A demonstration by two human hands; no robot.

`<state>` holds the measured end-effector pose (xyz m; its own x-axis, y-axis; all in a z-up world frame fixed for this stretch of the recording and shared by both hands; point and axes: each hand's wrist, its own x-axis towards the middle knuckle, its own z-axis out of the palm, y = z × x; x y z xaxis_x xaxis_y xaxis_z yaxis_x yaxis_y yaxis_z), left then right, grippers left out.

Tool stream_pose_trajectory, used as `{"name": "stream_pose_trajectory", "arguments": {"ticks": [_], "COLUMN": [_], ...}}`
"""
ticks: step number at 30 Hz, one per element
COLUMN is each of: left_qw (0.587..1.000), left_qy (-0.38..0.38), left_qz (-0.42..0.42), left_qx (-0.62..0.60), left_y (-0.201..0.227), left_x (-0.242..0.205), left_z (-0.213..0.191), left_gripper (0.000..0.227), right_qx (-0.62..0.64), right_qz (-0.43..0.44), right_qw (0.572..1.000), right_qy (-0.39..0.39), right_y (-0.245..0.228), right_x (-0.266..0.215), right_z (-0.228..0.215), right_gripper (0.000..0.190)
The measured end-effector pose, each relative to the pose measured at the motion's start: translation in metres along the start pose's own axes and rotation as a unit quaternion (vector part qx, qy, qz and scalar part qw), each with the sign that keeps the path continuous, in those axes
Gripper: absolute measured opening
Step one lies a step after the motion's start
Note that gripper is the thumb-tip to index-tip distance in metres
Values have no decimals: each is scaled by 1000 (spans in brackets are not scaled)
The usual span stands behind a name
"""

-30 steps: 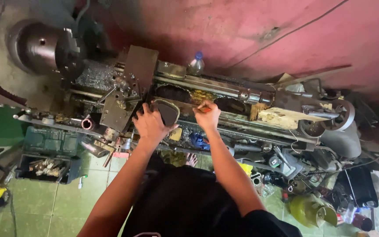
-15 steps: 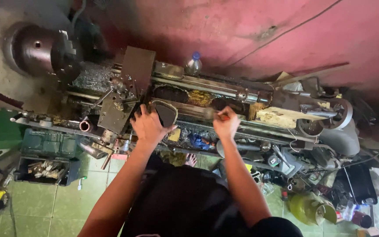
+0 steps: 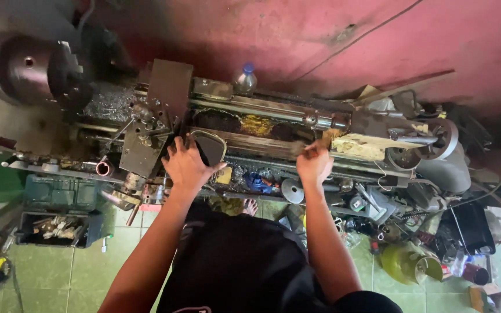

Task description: The person uses a brush to clean metal shavings and debris from the bed of a metal lathe. They hold a small container in their left hand while scrubbing the machine's surface with the brush in their right hand.

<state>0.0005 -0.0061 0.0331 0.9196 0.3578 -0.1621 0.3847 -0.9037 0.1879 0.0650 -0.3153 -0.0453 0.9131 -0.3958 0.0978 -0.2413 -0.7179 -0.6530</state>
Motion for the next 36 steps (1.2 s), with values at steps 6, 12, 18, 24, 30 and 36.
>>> {"name": "stream_pose_trajectory", "arguments": {"ticks": [6, 12, 18, 24, 30, 36], "left_qw": [1000, 999, 998, 999, 999, 998], "left_qy": [14, 28, 43, 32, 33, 27], "left_qz": [4, 26, 43, 29, 22, 12], "left_qx": [-5, -13, -19, -8, -23, -53], "left_y": [-4, -3, -1, -2, -5, -8], "left_x": [2, -1, -4, 1, -1, 2], "left_z": [10, 4, 5, 8, 12, 12], "left_gripper": [124, 125, 122, 125, 126, 131], "right_qx": [-72, 271, -84, -29, 210, -108], "right_qz": [-86, 51, -59, -106, 34, -48], "right_qw": [991, 959, 987, 993, 977, 991], "right_qy": [-67, -61, 124, -34, 16, 56], "right_y": [-6, 5, 40, 13, 20, 51], "right_x": [-17, -28, -6, -32, -26, -5], "right_z": [21, 52, -5, 20, 27, 17], "right_gripper": [17, 20, 19, 19, 23, 20]}}
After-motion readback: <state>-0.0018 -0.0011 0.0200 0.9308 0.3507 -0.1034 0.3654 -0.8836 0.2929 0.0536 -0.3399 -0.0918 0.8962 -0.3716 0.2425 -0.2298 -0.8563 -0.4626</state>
